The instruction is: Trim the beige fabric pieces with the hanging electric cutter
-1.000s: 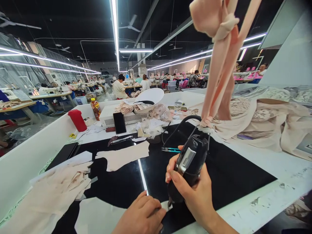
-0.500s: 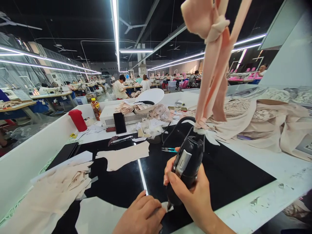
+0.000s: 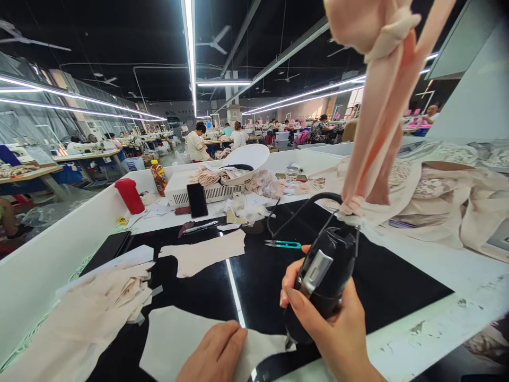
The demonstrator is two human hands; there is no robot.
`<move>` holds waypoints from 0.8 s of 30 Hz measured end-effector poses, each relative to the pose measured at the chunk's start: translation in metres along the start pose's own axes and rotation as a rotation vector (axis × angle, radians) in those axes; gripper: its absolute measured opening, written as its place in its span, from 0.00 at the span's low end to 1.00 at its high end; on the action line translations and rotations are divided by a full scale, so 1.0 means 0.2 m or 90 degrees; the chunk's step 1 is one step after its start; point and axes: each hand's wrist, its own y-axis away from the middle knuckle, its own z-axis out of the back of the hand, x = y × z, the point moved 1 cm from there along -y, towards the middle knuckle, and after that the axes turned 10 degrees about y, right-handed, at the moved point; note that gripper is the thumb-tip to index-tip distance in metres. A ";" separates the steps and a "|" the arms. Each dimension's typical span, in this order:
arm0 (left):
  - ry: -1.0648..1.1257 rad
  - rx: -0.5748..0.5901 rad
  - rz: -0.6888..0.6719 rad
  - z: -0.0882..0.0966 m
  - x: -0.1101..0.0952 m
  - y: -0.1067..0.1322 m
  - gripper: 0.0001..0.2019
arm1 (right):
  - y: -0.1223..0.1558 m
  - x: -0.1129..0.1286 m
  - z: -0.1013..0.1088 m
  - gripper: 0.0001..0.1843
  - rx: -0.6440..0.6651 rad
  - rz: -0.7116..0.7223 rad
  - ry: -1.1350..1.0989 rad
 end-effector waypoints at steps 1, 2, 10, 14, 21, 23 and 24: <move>0.002 0.008 -0.004 0.01 0.00 -0.02 0.19 | 0.01 0.00 0.01 0.15 -0.001 -0.004 0.000; 0.003 0.016 -0.011 0.01 0.00 -0.04 0.20 | 0.02 0.00 0.01 0.14 -0.004 -0.006 0.001; 0.023 -0.030 -0.065 0.06 -0.07 -0.16 0.16 | 0.06 0.01 0.02 0.19 -0.029 0.004 0.001; -0.010 -0.021 -0.077 0.08 -0.07 -0.16 0.24 | 0.07 0.02 0.01 0.23 -0.049 -0.014 -0.017; -0.118 0.019 -0.069 0.07 -0.09 -0.14 0.20 | 0.10 0.01 0.00 0.24 -0.061 0.018 -0.025; -0.173 -0.023 -0.088 0.04 -0.11 -0.13 0.22 | 0.10 0.01 0.00 0.24 -0.063 0.027 -0.016; -0.198 -0.042 -0.100 0.02 -0.12 -0.13 0.23 | 0.10 0.01 0.00 0.24 -0.063 0.028 -0.012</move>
